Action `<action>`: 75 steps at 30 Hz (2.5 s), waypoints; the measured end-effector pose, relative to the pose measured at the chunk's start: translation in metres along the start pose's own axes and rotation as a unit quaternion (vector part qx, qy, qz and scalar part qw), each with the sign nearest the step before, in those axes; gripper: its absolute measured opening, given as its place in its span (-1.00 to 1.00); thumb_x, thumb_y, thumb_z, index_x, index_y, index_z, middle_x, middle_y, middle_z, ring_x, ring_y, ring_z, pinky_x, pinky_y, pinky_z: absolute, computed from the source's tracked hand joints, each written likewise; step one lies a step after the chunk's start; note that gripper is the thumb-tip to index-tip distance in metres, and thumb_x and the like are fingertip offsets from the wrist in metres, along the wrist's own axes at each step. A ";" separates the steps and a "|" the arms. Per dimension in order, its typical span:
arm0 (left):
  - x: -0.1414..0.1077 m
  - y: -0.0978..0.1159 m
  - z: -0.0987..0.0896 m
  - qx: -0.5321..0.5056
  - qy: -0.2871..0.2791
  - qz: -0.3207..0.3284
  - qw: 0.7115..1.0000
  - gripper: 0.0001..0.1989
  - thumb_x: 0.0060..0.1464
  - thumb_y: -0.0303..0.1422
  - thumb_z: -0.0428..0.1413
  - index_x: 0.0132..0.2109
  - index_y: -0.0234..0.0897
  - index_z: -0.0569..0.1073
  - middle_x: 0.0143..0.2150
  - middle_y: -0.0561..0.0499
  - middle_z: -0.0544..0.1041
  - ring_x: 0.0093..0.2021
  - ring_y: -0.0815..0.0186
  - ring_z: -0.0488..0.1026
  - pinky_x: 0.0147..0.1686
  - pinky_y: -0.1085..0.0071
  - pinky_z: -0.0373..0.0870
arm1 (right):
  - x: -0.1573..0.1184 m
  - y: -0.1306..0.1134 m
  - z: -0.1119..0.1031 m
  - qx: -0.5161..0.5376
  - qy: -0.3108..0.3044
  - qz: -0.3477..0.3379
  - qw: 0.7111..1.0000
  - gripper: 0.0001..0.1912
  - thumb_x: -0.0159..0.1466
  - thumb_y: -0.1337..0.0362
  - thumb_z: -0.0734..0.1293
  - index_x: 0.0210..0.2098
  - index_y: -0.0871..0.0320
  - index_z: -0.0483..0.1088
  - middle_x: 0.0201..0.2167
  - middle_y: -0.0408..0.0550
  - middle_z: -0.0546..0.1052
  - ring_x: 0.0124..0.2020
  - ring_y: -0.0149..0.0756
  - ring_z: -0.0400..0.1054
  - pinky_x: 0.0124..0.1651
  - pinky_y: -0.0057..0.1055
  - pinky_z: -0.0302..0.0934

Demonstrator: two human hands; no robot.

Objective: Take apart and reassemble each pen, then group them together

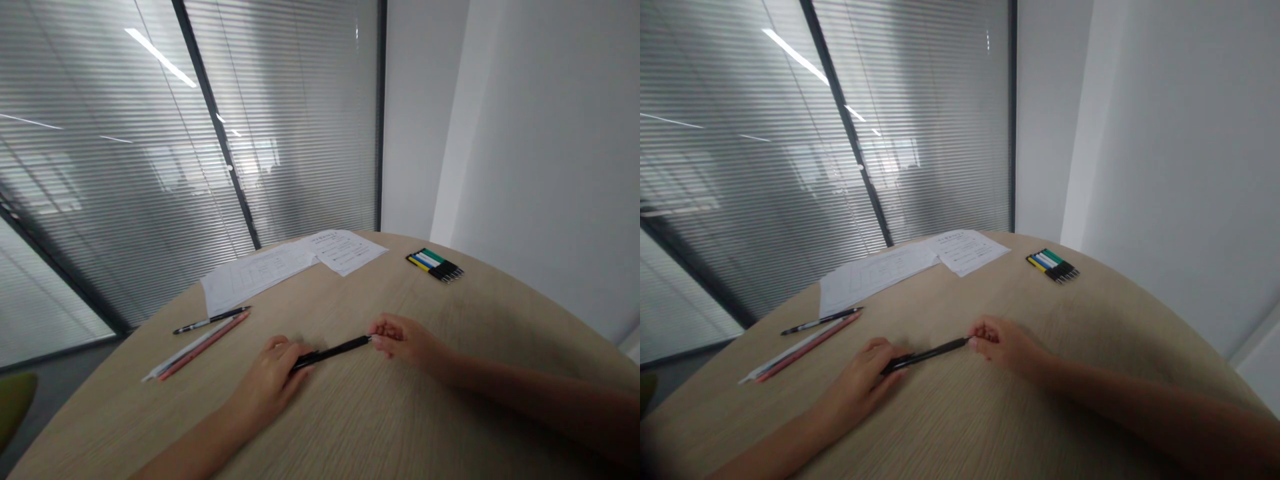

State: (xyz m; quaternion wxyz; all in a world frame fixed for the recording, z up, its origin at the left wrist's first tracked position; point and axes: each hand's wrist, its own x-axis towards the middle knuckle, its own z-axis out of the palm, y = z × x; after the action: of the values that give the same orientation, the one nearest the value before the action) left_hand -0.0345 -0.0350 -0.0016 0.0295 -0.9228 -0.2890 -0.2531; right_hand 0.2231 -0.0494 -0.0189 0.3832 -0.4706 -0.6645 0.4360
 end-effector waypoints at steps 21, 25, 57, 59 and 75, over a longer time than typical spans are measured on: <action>0.004 0.004 -0.008 0.012 0.012 0.027 1.000 -0.85 0.11 -0.37 -0.12 -0.23 -0.25 0.33 -0.43 0.01 0.49 -0.41 0.31 0.42 -0.30 0.35 0.32 | -0.002 0.002 0.001 0.002 -0.023 -0.046 0.999 -0.81 0.09 0.22 0.26 -0.31 0.13 0.21 -0.59 -0.26 0.24 -0.59 -0.52 0.14 -0.55 -0.57 0.06; 0.003 0.002 -0.006 0.001 0.012 0.027 1.000 -0.83 0.13 -0.36 -0.14 -0.22 -0.25 0.32 -0.43 0.02 0.48 -0.40 0.31 0.42 -0.27 0.34 0.31 | -0.003 0.001 0.000 -0.037 -0.022 -0.024 0.999 -0.89 0.08 0.28 0.26 -0.40 0.14 0.22 -0.66 -0.28 0.19 -0.62 -0.52 0.10 -0.56 -0.57 0.03; 0.016 -0.003 -0.018 -0.416 -0.095 -0.340 0.838 -0.70 -0.16 -0.20 0.12 -0.28 -0.29 0.41 -0.54 0.13 0.39 -0.52 0.43 0.28 -0.51 0.53 0.16 | 0.002 0.011 0.000 0.008 0.021 -0.036 0.999 -0.91 0.15 0.25 0.17 -0.38 0.14 0.17 -0.63 -0.28 0.22 -0.64 -0.52 0.14 -0.56 -0.55 0.06; 0.017 -0.003 -0.016 -0.445 -0.073 -0.360 0.817 -0.69 -0.18 -0.18 0.13 -0.30 -0.31 0.41 -0.57 0.14 0.38 -0.55 0.44 0.25 -0.52 0.53 0.14 | 0.003 0.011 0.000 0.024 0.021 -0.030 0.999 -0.91 0.13 0.26 0.19 -0.38 0.14 0.17 -0.63 -0.28 0.22 -0.64 -0.53 0.13 -0.56 -0.56 0.07; 0.014 -0.002 -0.013 -0.252 -0.129 -0.252 0.925 -0.78 -0.08 -0.30 0.02 -0.25 -0.24 0.45 -0.33 0.04 0.48 -0.31 0.29 0.38 -0.30 0.43 0.28 | 0.000 0.007 -0.004 -0.084 0.026 -0.027 0.996 -0.77 0.20 0.23 0.12 -0.54 0.18 0.21 -0.66 -0.22 0.28 -0.62 -0.51 0.17 -0.54 -0.55 0.05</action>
State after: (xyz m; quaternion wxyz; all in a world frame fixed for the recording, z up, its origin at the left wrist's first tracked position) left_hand -0.0311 -0.0290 0.0161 -0.3060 -0.8212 -0.4401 -0.1957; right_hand 0.2288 -0.0475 -0.0242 0.3712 -0.4944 -0.7011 0.3553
